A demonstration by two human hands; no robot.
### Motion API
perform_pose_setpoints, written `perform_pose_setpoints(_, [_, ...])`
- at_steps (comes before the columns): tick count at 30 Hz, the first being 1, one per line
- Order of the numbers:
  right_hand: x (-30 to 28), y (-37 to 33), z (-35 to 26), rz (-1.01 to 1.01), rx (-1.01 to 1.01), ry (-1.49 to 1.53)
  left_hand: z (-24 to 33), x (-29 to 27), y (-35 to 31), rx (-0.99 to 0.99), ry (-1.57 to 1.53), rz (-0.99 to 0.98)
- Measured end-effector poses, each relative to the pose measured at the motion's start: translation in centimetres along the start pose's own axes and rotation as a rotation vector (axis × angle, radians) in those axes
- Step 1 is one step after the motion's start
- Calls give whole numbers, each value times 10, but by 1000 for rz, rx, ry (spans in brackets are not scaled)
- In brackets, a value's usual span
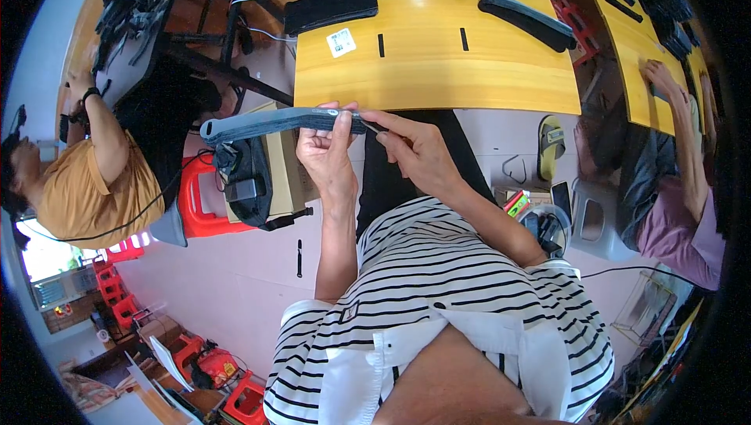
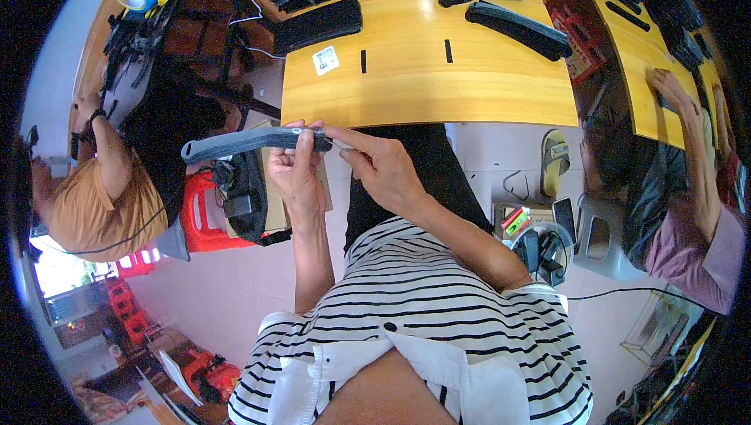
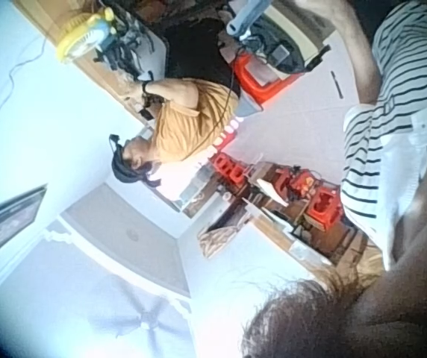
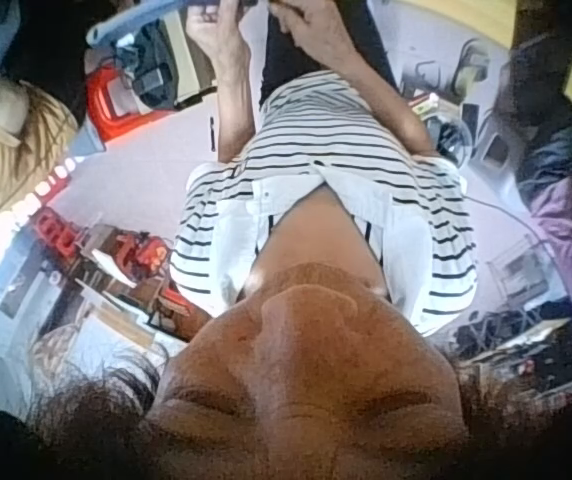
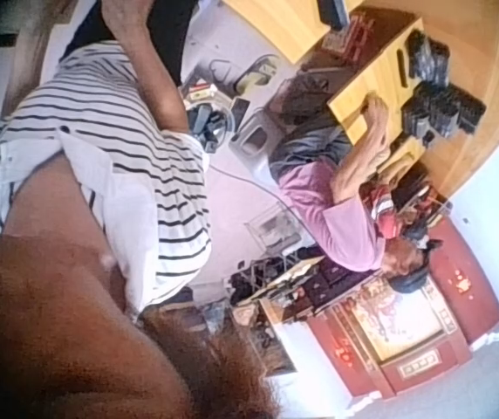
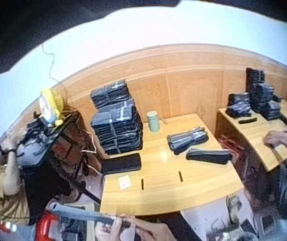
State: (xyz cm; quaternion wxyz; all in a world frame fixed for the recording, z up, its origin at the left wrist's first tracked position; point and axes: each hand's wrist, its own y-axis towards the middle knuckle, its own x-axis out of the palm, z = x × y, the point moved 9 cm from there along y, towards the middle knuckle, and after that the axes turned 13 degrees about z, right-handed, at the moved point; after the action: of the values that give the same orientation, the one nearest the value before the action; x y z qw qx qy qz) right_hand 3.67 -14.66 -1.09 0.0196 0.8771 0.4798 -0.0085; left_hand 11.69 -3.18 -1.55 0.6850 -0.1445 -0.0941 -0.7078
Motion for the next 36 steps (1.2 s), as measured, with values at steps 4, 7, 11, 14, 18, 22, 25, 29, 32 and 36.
perform_pose_setpoints(4, [1, 0, 0, -8, -7, -2, -1, -4, 0, 25, 11, 11])
perform_pose_setpoints(7, [0, -1, 2, 4, -1, 6, 4, 0, -5, 86, 52, 33])
perform_pose_setpoints(11, [0, -2, 4, -12, 9, 20, 5, -1, -7, 160, 53, 32])
perform_pose_setpoints(14, [1, -3, 5, -31, 40, 37, 4, -3, -8, 137, 11, 45])
perform_pose_setpoints(18, [2, -5, 7, -48, 73, 66, -2, -6, -7, 65, -30, 34])
perform_pose_setpoints(22, [3, -6, 8, -54, 98, 87, -6, -5, -7, -5, -81, 30])
perform_pose_setpoints(25, [3, -6, 9, -56, 96, 92, -6, -3, -7, -25, -118, 14])
perform_pose_setpoints(29, [3, -5, 12, -65, 132, 106, -7, -3, -6, -28, -113, 1])
perform_pose_setpoints(32, [3, -5, 13, -65, 167, 137, -8, -4, -6, -20, -102, 12])
perform_pose_setpoints(36, [5, -7, 18, -52, 254, 280, -5, -3, -8, 69, -39, 23])
